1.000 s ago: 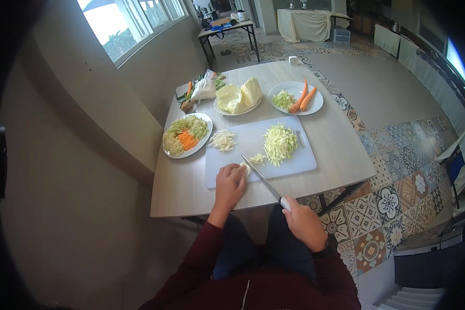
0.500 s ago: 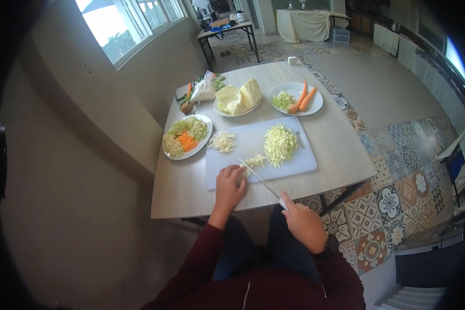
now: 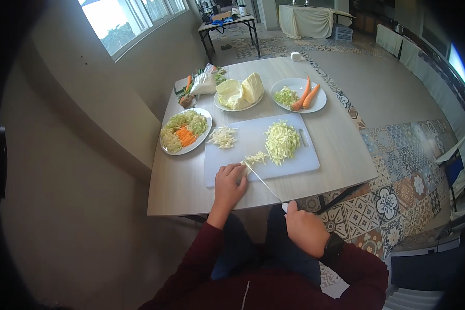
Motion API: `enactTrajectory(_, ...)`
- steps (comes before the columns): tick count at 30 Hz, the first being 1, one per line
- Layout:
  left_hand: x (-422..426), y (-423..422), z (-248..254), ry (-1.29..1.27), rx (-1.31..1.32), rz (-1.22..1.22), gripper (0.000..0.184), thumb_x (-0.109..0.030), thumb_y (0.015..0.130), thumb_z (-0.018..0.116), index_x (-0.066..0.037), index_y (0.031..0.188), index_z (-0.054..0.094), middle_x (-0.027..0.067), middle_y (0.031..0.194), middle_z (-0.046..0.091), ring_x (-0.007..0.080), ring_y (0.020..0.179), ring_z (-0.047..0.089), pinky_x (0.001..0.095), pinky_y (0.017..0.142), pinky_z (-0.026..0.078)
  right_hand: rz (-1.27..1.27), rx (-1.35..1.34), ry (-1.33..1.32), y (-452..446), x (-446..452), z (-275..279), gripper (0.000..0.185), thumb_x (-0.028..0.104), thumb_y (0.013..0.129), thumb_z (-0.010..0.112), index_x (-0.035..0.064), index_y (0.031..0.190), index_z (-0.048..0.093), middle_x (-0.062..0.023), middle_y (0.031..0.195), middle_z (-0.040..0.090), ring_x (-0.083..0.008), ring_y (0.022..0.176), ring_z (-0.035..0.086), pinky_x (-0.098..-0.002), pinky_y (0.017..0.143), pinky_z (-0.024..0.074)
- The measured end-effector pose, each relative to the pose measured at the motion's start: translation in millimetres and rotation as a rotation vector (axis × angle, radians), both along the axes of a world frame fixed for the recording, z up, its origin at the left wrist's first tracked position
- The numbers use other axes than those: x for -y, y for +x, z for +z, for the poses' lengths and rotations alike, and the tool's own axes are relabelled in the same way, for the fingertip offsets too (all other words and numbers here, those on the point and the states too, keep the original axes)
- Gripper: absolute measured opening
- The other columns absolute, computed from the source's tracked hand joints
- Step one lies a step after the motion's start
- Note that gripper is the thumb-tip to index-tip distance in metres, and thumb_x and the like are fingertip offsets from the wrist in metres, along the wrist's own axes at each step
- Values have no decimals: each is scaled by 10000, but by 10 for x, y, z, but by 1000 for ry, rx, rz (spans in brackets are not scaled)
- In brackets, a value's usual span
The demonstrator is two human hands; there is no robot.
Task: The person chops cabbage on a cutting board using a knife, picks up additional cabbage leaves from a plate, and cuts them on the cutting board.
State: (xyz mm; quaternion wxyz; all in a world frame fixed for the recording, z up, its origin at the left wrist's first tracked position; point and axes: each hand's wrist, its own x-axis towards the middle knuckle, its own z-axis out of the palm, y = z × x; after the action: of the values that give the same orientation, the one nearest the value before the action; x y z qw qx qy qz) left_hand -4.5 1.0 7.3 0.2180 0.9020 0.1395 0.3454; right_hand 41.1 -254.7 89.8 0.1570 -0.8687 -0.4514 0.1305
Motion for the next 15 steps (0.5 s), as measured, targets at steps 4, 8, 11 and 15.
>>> enactTrajectory(4, -10, 17, -21, 5, 1, 2, 247, -109, 794, 669, -68, 1036, 693, 81, 1080, 674, 293, 979, 595, 404, 884, 454, 3, 15, -15, 47, -148, -39, 180, 143, 983, 469, -26, 944, 420, -243, 636, 627, -410, 613, 665, -494, 524, 531)
enactTrajectory(8, -17, 8, -26, 7, -1, -3, 248, -110, 795, 669, -69, 1037, 695, 79, 1079, 673, 292, 981, 594, 405, 884, 453, 39, 68, 22, 167, -367, -171, 102, 64, 938, 457, -30, 939, 417, -253, 640, 624, -417, 616, 664, -493, 531, 534)
enactTrajectory(11, -16, 13, -36, 17, 1, -3, 249, -115, 796, 669, -69, 1039, 696, 78, 1081, 671, 290, 989, 592, 405, 887, 453, 56, 84, 66, 230, -499, -274, 82, 30, 909, 456, -33, 942, 414, -258, 643, 622, -419, 611, 662, -491, 526, 533)
enactTrajectory(15, -3, -1, -17, 19, 9, -3, 253, -119, 795, 670, -68, 1041, 696, 82, 1083, 667, 291, 1001, 589, 408, 891, 453, 59, 88, 75, 230, -475, -300, 83, 21, 903, 456, -33, 948, 411, -257, 639, 620, -419, 605, 659, -491, 526, 531)
